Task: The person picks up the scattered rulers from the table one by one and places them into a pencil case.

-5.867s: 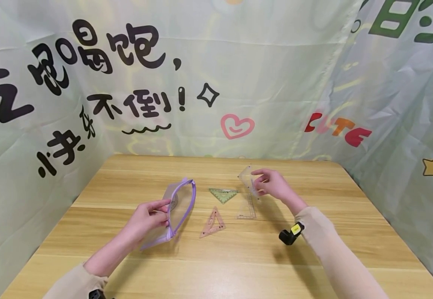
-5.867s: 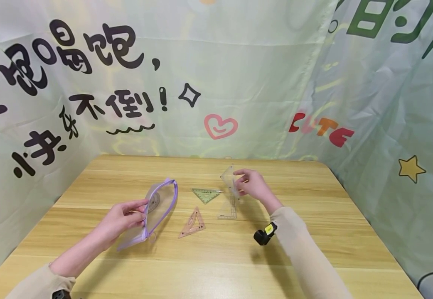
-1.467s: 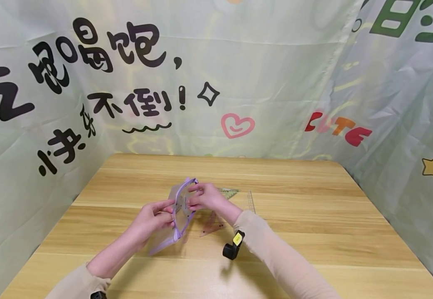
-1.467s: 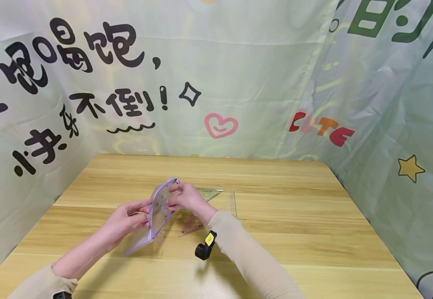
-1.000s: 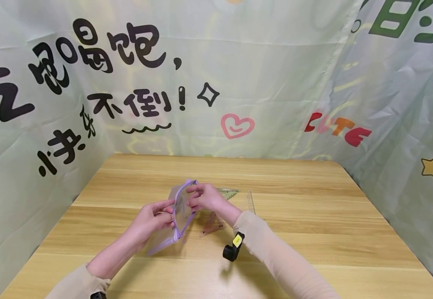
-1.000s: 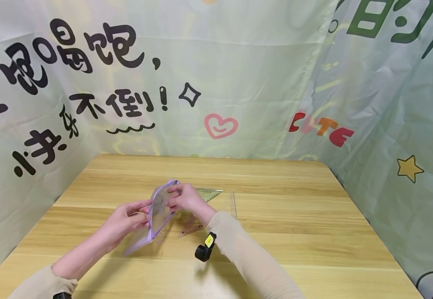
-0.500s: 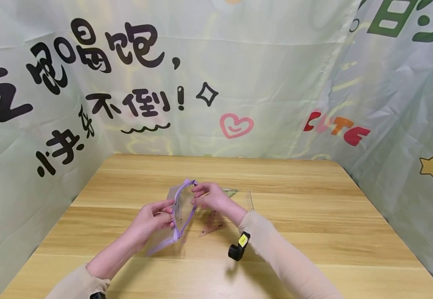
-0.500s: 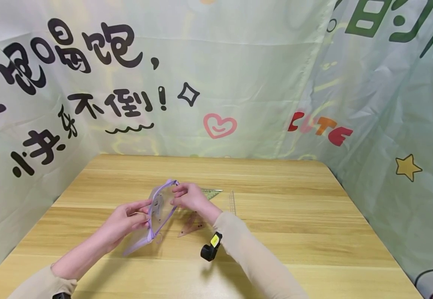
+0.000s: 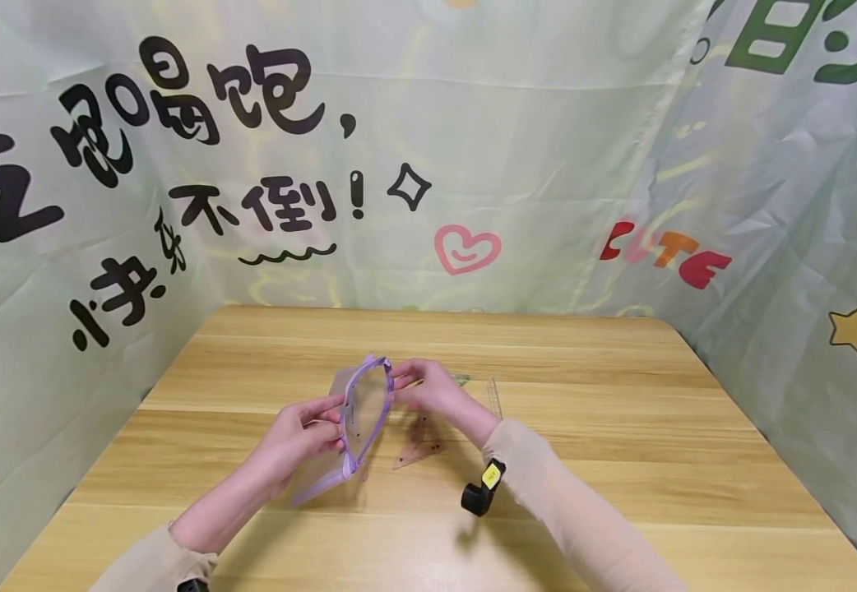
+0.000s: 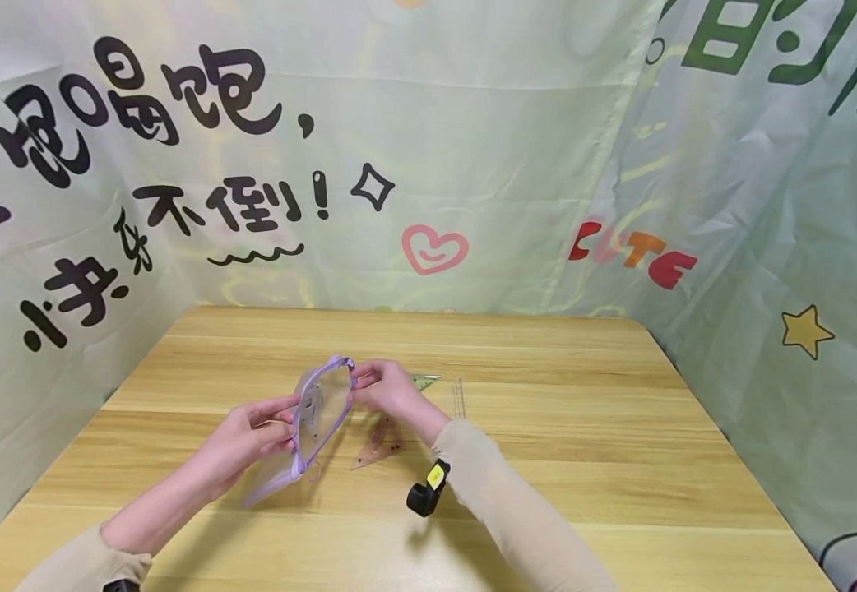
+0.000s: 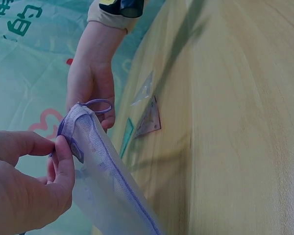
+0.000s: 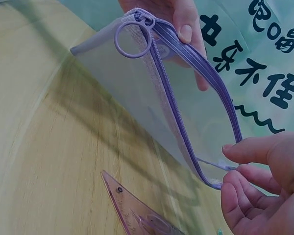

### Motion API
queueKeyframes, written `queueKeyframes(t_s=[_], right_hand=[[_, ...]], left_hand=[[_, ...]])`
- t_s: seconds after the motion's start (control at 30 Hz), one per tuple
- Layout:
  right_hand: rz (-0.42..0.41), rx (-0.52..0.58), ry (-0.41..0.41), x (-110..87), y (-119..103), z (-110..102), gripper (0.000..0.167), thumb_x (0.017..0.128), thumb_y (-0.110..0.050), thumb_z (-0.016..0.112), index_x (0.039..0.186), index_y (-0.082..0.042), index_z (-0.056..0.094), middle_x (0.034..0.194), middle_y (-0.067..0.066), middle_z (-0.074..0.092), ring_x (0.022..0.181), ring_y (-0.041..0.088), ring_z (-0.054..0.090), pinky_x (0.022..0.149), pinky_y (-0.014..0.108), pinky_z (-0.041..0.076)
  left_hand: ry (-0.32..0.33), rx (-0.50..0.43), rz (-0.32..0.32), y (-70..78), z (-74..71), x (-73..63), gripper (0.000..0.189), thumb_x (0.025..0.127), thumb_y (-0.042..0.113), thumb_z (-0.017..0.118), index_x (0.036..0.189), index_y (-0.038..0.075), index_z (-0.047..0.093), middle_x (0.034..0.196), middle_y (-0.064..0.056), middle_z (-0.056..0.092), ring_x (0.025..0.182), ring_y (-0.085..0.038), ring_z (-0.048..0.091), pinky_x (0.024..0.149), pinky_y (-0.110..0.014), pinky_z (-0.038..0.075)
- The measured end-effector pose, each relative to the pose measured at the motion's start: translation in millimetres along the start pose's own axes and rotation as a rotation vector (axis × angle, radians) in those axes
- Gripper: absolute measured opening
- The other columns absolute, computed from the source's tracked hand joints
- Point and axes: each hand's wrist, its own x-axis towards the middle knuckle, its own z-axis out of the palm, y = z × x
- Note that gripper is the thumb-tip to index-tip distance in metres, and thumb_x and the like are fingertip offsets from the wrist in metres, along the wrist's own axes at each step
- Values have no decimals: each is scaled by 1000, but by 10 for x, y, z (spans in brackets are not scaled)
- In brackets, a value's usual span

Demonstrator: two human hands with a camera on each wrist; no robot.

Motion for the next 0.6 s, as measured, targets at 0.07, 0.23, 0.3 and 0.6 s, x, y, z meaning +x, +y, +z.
queueKeyframes(t_s=[0.07, 0.23, 0.3, 0.6], right_hand=[[-1, -3, 3, -5, 8, -7, 40, 83, -7, 75, 121, -3, 65, 109, 17, 65, 78, 14, 59, 76, 40, 61], [-6, -13, 3, -10, 17, -23, 42, 83, -5, 73, 123, -1, 64, 112, 22, 64, 80, 19, 61, 69, 33, 59], [-7, -15, 5, -10, 23, -30, 43, 83, -5, 74, 124, 0, 63, 113, 22, 64, 81, 20, 62, 69, 33, 59], [-27, -24, 16, -29, 70, -83, 43, 82, -6, 75, 123, 1, 63, 107, 17, 66, 77, 16, 61, 74, 40, 61]], left_hand=[[-3, -1, 0, 0, -1, -1, 64, 87, -1, 54, 147, -11, 34, 101, -2, 50, 89, -13, 57, 80, -20, 59], [0, -3, -2, 0, 2, -3, 64, 87, -1, 54, 147, -11, 34, 100, -2, 50, 89, -13, 57, 80, -20, 59], [4, -3, -4, 1, 4, -2, 64, 87, -1, 54, 147, -10, 35, 100, -2, 50, 89, -13, 57, 80, -20, 59], [2, -5, -5, 9, 5, -1, 64, 87, -2, 54, 147, -10, 34, 101, -2, 50, 89, -13, 57, 80, -19, 59]])
